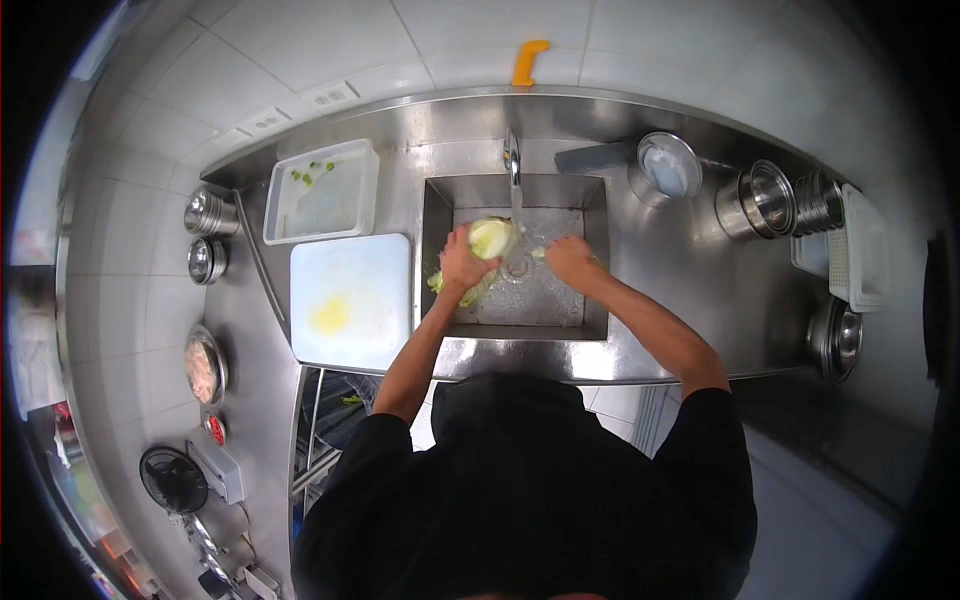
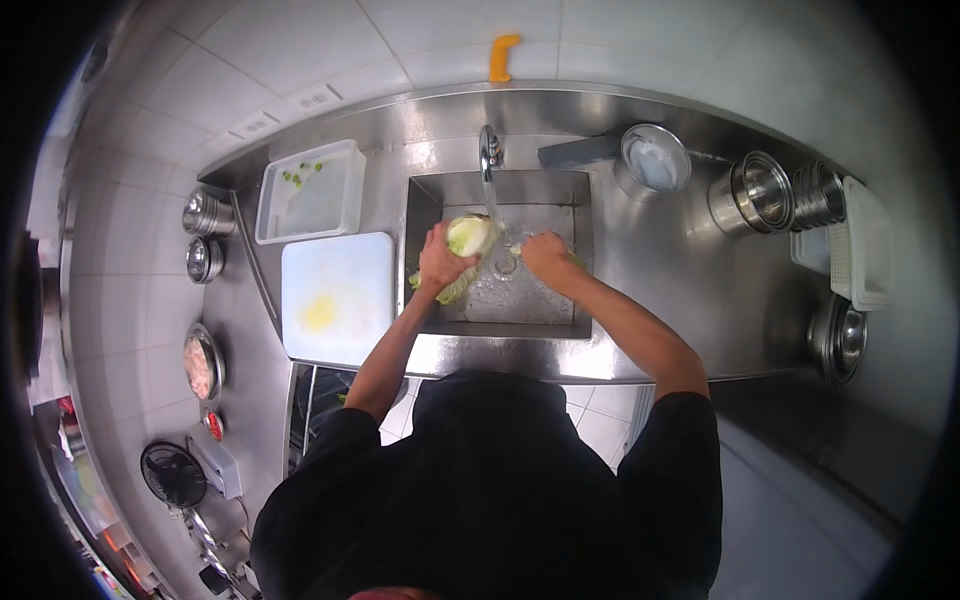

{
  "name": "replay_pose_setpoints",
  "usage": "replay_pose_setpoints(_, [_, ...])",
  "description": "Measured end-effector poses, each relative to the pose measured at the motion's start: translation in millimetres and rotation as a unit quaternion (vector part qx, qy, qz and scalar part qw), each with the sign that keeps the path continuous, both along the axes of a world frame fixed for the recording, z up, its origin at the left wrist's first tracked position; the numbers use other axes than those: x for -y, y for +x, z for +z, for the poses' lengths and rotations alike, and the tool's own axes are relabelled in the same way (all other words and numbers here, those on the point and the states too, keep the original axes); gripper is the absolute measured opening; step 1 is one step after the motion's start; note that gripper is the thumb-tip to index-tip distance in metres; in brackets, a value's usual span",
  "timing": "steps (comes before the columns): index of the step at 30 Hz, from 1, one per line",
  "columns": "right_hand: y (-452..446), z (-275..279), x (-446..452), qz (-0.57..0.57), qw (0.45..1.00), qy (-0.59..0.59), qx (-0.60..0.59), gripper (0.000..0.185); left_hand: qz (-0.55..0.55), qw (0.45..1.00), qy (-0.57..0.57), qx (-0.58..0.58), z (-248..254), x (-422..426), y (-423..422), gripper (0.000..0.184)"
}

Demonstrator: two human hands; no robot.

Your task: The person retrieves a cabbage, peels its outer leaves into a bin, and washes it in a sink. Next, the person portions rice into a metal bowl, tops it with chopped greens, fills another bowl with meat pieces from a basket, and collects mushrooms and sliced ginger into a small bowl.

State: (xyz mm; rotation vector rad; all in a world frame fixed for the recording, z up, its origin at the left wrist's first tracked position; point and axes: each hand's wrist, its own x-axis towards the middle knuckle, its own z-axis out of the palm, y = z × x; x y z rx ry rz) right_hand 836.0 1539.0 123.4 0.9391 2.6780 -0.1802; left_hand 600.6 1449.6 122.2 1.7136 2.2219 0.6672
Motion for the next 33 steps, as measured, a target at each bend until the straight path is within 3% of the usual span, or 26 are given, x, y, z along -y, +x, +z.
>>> replay_pose_setpoints(2, [8,16,-7,-0.075,0.997,-0.018,0.008,0.029,0.102,0.979,-0.078,0.159,-14,2,-25,0.091])
replay_pose_setpoints(3, [6,16,-25,-0.117,0.991,-0.044,-0.055,0.030,0.153,0.953,-0.111,0.237,-16,-2,-31,0.089])
replay_pose_setpoints(4, [1,10,-42,-0.158,0.977,-0.076,-0.118,0.031,0.138,0.930,-0.024,0.340,-66,0,-38,0.069])
replay_pose_setpoints(7, [-11,-44,-31,-0.298,0.918,-0.170,-0.197,0.040,0.139,0.911,-0.106,0.374,-172,-18,-17,0.045])
replay_pose_setpoints(10, [-30,-52,-31,-0.355,0.887,-0.205,-0.210,0.044,0.188,0.930,-0.102,0.298,-209,-3,-2,0.028])
replay_pose_setpoints(11, [-35,-51,-34,-0.366,0.881,-0.209,-0.215,0.045,0.199,0.915,-0.084,0.341,-209,-3,-7,0.028])
replay_pose_setpoints(14, [-32,-68,-54,-0.239,0.929,-0.208,-0.190,0.040,0.236,0.845,-0.041,0.479,-216,22,-17,0.029])
replay_pose_setpoints(17, [-44,-52,-84,-0.145,0.964,-0.130,-0.183,0.040,0.293,0.750,-0.093,0.586,-227,34,-37,0.033])
replay_pose_setpoints(18, [-54,-46,-98,-0.124,0.974,-0.102,-0.161,0.038,0.286,0.720,-0.141,0.616,-279,31,-49,0.049])
replay_pose_setpoints(19, [-64,-41,-110,-0.101,0.982,-0.073,-0.140,0.037,0.261,0.683,-0.133,0.669,-273,35,-46,0.054])
replay_pose_setpoints(21, [-79,-9,-118,0.053,0.981,0.068,-0.171,0.047,0.209,0.598,-0.113,0.766,-206,42,-40,0.065])
replay_pose_setpoints(24, [-98,-48,-149,0.141,0.944,0.282,-0.098,0.061,0.179,0.709,-0.193,0.654,-151,48,-37,0.079])
replay_pose_setpoints(26, [-104,-22,-130,0.094,0.948,0.301,0.031,0.066,0.169,0.828,-0.240,0.477,-179,45,-50,0.076])
replay_pose_setpoints(27, [-101,-12,-117,0.068,0.943,0.312,0.095,0.069,0.167,0.848,-0.236,0.444,-186,47,-49,0.074])
replay_pose_setpoints(29, [-85,-34,-118,0.089,0.941,0.325,-0.030,0.072,0.164,0.884,-0.230,0.373,-198,49,-49,0.070])
replay_pose_setpoints(30, [-76,-55,-126,0.093,0.939,0.318,-0.093,0.072,0.138,0.890,-0.259,0.350,-172,47,-54,0.069])
replay_pose_setpoints(31, [-73,-61,-126,0.053,0.955,0.269,-0.115,0.073,0.109,0.895,-0.287,0.323,-160,43,-59,0.069])
replay_pose_setpoints(33, [-78,-49,-111,-0.069,0.982,0.130,-0.117,0.073,0.069,0.963,-0.215,0.149,-188,42,-47,0.079])
